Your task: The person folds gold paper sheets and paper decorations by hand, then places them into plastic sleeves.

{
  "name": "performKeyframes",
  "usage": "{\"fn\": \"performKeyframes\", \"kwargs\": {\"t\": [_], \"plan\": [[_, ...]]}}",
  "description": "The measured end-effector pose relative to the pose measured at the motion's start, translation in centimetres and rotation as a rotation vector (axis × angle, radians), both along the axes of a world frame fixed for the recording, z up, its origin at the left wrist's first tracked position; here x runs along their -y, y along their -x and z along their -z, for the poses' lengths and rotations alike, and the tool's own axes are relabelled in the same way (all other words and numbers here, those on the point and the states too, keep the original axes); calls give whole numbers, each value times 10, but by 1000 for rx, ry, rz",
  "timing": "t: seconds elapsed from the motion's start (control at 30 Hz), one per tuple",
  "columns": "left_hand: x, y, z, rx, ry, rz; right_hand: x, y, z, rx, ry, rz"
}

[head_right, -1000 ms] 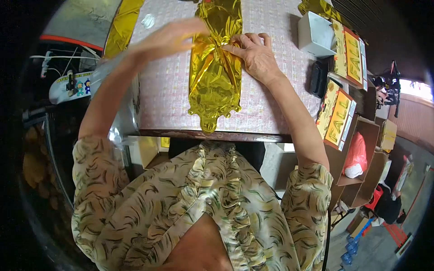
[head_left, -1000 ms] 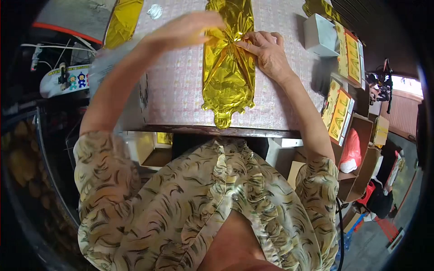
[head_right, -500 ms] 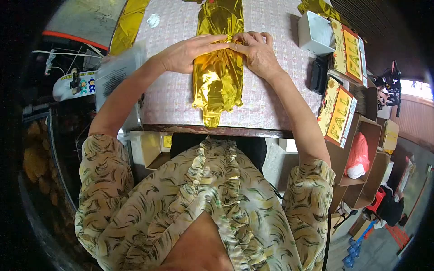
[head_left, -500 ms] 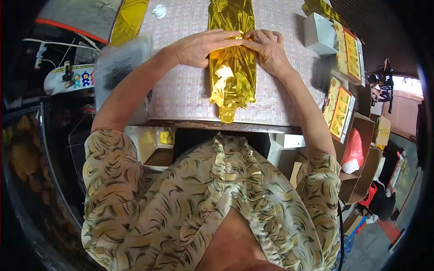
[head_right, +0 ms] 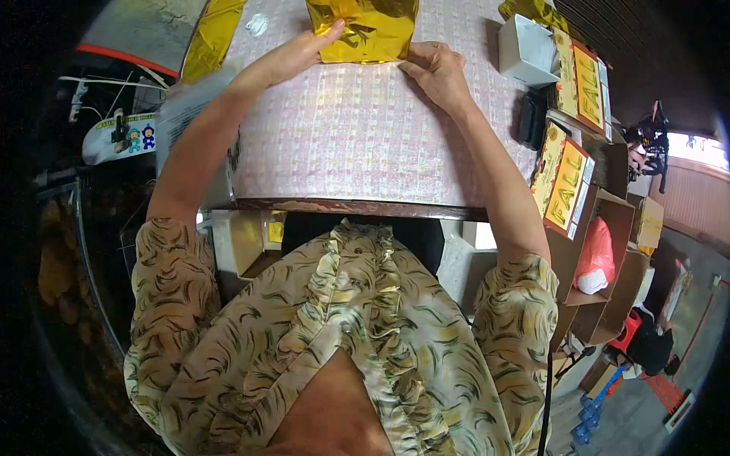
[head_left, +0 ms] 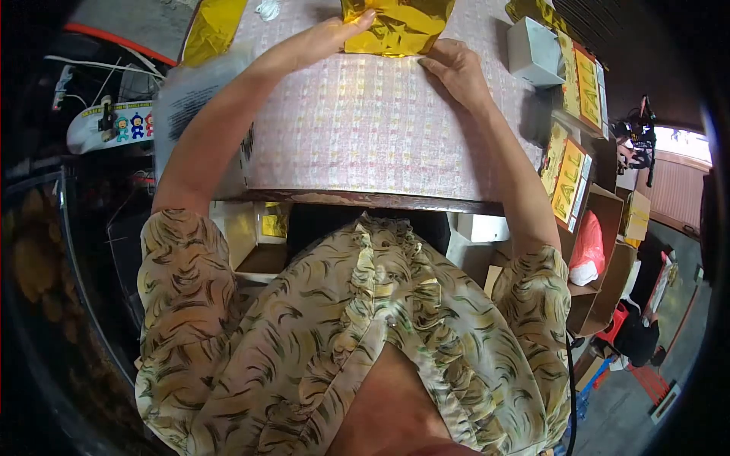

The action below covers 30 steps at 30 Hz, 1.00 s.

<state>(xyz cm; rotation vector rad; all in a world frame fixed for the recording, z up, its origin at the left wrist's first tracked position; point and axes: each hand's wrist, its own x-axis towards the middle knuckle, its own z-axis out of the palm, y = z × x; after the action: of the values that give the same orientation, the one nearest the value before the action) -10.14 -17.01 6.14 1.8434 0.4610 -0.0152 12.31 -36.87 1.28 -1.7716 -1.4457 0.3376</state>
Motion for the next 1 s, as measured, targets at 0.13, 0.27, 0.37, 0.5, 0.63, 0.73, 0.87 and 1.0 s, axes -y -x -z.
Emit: {"fn": "performKeyframes", "kwargs": {"t": [0.13,0.27,0.37,0.5,0.63,0.73,0.87,1.0], "plan": [[-14,-6,11,52,239,-31,-5,8,-6,-118,-12,9],[-16,-13,10,138,489,-77,-5,10,-10,-94,16,54],[-18,-19,9,251,581,41,-7,7,-6,-35,11,40],[-20,-19,-4,118,699,34,-6,7,-4,31,-1,56],[-21,-19,-6,113,708,61,-7,8,6,59,-7,48],[-27,-19,-6,54,751,42,-13,6,13,56,-47,55],[-28,-17,-1,118,744,87,-17,13,12,-9,72,152],[-31,-9,6,117,522,-99,-17,14,14,-1,139,214]]}}
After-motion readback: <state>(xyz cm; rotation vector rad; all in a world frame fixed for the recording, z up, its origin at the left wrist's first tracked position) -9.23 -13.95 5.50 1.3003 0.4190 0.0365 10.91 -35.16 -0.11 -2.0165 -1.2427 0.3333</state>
